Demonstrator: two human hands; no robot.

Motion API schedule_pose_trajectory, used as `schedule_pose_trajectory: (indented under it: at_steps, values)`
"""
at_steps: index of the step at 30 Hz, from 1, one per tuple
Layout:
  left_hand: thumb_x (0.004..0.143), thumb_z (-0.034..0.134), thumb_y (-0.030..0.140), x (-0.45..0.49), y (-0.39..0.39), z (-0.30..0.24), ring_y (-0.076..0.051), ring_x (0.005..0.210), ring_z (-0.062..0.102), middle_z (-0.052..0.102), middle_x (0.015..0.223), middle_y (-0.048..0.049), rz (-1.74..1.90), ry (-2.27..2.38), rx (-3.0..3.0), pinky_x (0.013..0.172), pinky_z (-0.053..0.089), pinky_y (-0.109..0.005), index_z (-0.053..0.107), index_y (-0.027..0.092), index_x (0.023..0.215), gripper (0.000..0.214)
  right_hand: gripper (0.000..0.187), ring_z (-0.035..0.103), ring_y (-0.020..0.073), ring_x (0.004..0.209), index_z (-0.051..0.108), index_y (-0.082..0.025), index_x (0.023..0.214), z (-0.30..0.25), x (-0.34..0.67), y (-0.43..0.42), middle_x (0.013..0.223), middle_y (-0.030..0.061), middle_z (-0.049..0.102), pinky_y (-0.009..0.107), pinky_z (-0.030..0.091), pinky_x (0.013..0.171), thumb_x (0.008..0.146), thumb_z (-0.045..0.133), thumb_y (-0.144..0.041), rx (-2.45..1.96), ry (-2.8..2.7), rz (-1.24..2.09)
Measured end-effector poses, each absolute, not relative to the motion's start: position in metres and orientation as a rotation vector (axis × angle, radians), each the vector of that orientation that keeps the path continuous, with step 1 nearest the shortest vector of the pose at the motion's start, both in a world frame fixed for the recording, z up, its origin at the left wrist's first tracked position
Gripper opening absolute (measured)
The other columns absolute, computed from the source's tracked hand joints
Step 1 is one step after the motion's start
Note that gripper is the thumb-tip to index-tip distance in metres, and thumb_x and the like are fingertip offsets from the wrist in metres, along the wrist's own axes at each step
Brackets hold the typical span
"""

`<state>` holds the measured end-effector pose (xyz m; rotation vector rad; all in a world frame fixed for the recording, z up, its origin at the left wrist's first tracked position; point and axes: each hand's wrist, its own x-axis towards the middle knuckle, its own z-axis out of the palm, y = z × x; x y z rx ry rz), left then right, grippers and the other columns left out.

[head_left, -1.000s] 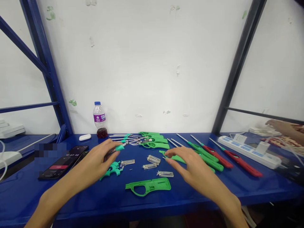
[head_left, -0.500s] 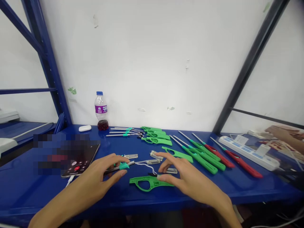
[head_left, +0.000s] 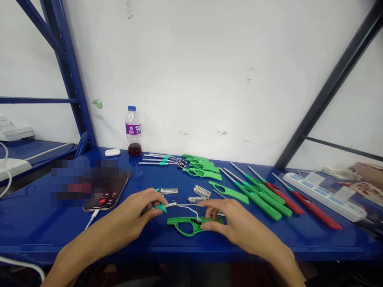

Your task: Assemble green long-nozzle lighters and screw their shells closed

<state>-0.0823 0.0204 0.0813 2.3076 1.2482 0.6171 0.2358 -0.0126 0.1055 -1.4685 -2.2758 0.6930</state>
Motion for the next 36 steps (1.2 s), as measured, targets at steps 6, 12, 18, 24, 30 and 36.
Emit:
schedule_pose_trajectory:
  at_steps: [6, 12, 18, 24, 30, 36]
  values:
    - [0.105, 0.053, 0.041, -0.083, 0.024, 0.075, -0.027, 0.115, 0.069, 0.072, 0.126, -0.0015, 0.595, 1.233, 2.346, 0.095, 0.055, -0.033, 0.069, 0.036, 0.125, 0.026, 0.038, 0.068, 0.0264, 0.105, 0.074, -0.031, 0.128, 0.105, 0.239, -0.011, 0.109, 0.0022, 0.078, 0.037, 0.048, 0.092, 0.095, 0.075, -0.050, -1.509, -2.293, 0.662]
    - [0.104, 0.055, 0.039, -0.076, 0.022, 0.072, -0.025, 0.122, 0.066, 0.072, 0.128, 0.0014, 0.578, 1.245, 2.342, 0.105, 0.052, -0.034, 0.071, 0.037, 0.122, 0.024, 0.015, 0.068, 0.0190, 0.083, 0.078, -0.028, 0.104, 0.103, 0.239, -0.007, 0.094, -0.0024, 0.076, 0.029, 0.048, 0.074, 0.091, 0.081, -0.035, -1.503, -2.334, 0.731]
    - [0.104, 0.054, 0.038, -0.075, 0.019, 0.072, -0.025, 0.127, 0.063, 0.072, 0.127, 0.0032, 0.508, 1.258, 2.287, 0.105, 0.051, -0.033, 0.072, 0.039, 0.120, 0.023, 0.012, 0.068, 0.0203, 0.089, 0.078, -0.027, 0.100, 0.104, 0.238, -0.009, 0.093, -0.0002, 0.075, 0.030, 0.047, 0.077, 0.099, 0.071, -0.036, -1.490, -2.349, 0.735]
    - [0.106, 0.052, 0.037, -0.074, 0.021, 0.072, -0.027, 0.132, 0.061, 0.073, 0.126, 0.0015, 0.508, 1.246, 2.311, 0.109, 0.049, -0.037, 0.073, 0.038, 0.120, 0.026, 0.013, 0.068, 0.0204, 0.090, 0.078, -0.028, 0.103, 0.106, 0.239, -0.013, 0.094, -0.0007, 0.076, 0.030, 0.047, 0.078, 0.101, 0.069, -0.037, -1.486, -2.350, 0.723]
    - [0.105, 0.052, 0.035, -0.074, 0.024, 0.067, -0.026, 0.131, 0.061, 0.073, 0.126, 0.0020, 0.521, 1.254, 2.323, 0.108, 0.050, -0.036, 0.074, 0.039, 0.119, 0.026, 0.011, 0.067, 0.0187, 0.082, 0.078, -0.028, 0.100, 0.105, 0.236, -0.012, 0.089, -0.0022, 0.075, 0.029, 0.047, 0.074, 0.098, 0.072, -0.037, -1.477, -2.356, 0.714]
    - [0.105, 0.053, 0.038, -0.074, 0.028, 0.065, -0.025, 0.129, 0.062, 0.072, 0.130, 0.0036, 0.542, 1.267, 2.318, 0.110, 0.048, -0.036, 0.072, 0.041, 0.125, 0.028, 0.006, 0.066, 0.0185, 0.082, 0.077, -0.028, 0.094, 0.102, 0.234, -0.010, 0.091, -0.0029, 0.074, 0.027, 0.045, 0.071, 0.092, 0.080, -0.032, -1.514, -2.354, 0.674]
